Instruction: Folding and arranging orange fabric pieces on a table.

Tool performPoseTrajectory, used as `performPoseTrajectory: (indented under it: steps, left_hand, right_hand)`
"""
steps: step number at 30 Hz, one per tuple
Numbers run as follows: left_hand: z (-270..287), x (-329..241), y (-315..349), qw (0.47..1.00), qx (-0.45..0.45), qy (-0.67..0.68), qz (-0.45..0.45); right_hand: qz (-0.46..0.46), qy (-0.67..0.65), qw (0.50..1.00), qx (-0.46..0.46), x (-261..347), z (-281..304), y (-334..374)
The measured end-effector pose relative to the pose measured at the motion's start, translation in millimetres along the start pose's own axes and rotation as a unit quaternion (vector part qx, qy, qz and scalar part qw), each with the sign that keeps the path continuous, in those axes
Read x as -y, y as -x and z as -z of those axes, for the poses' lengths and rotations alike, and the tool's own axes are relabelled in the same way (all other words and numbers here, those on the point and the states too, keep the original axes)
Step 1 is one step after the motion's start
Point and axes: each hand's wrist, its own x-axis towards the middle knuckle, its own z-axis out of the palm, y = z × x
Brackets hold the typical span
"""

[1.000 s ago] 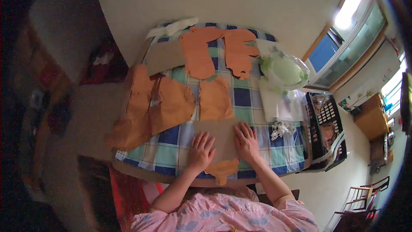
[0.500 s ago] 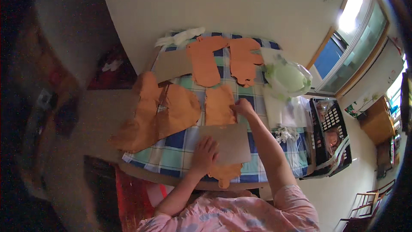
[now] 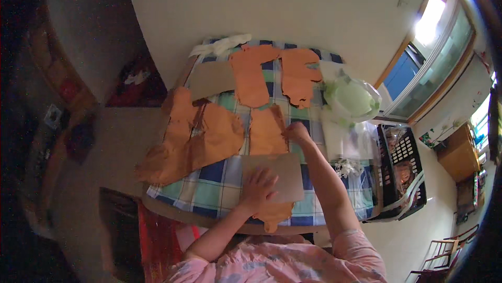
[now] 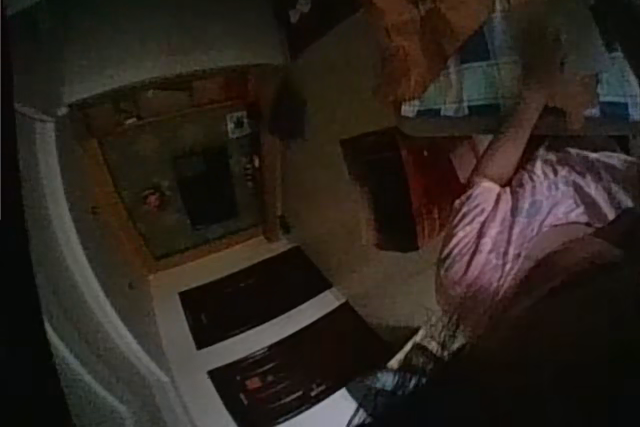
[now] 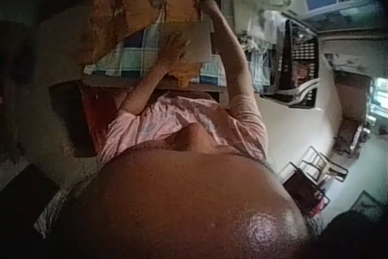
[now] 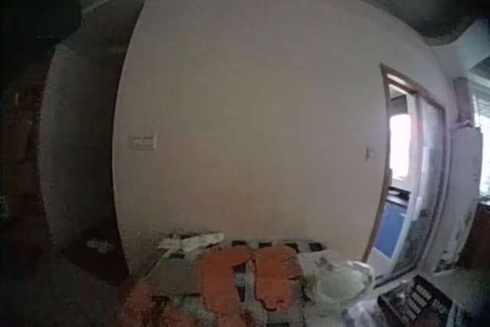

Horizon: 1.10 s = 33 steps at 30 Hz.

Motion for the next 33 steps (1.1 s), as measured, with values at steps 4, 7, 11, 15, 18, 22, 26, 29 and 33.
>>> performPoseTrajectory:
  steps: [4, 7, 11, 15, 18, 22, 26, 29, 33]
  left_hand:
    - [4, 4, 8, 1.0, 0.009, -0.008, 0.026]
    - [10, 1, 4, 0.999, 0.014, 0.013, 0.033]
    - [10, 1, 6, 0.999, 0.011, 0.006, 0.034]
    - [15, 1, 7, 0.985, -0.028, 0.158, 0.07]
    - [6, 2, 13, 0.938, -0.021, 0.321, 0.126]
    - [-57, 28, 48, 0.973, 0.002, 0.216, 0.074]
    - [-40, 24, 24, 0.939, 0.071, 0.292, 0.164]
    - [-43, 26, 14, 0.969, -0.221, -0.033, -0.108]
    - [7, 4, 10, 0.972, 0.083, 0.173, 0.133]
  right_hand:
    - [0.037, 0.001, 0.999, -0.021, 38, 9, 35]
    - [0.106, -0.199, 0.973, -0.042, 38, 17, 66]
    - [0.32, -0.277, 0.906, -0.027, 19, 29, 125]
    - [0.336, -0.259, 0.905, -0.023, -21, 16, 180]
    - [0.299, -0.188, 0.935, -0.007, -43, 13, 180]
    - [0.288, -0.213, 0.932, -0.053, 9, 16, 177]
    - [0.331, -0.109, 0.935, -0.064, 45, 4, 163]
    - [0.401, 0.036, 0.913, -0.066, 48, -13, 153]
    - [0.429, 0.078, 0.899, -0.037, 54, -23, 161]
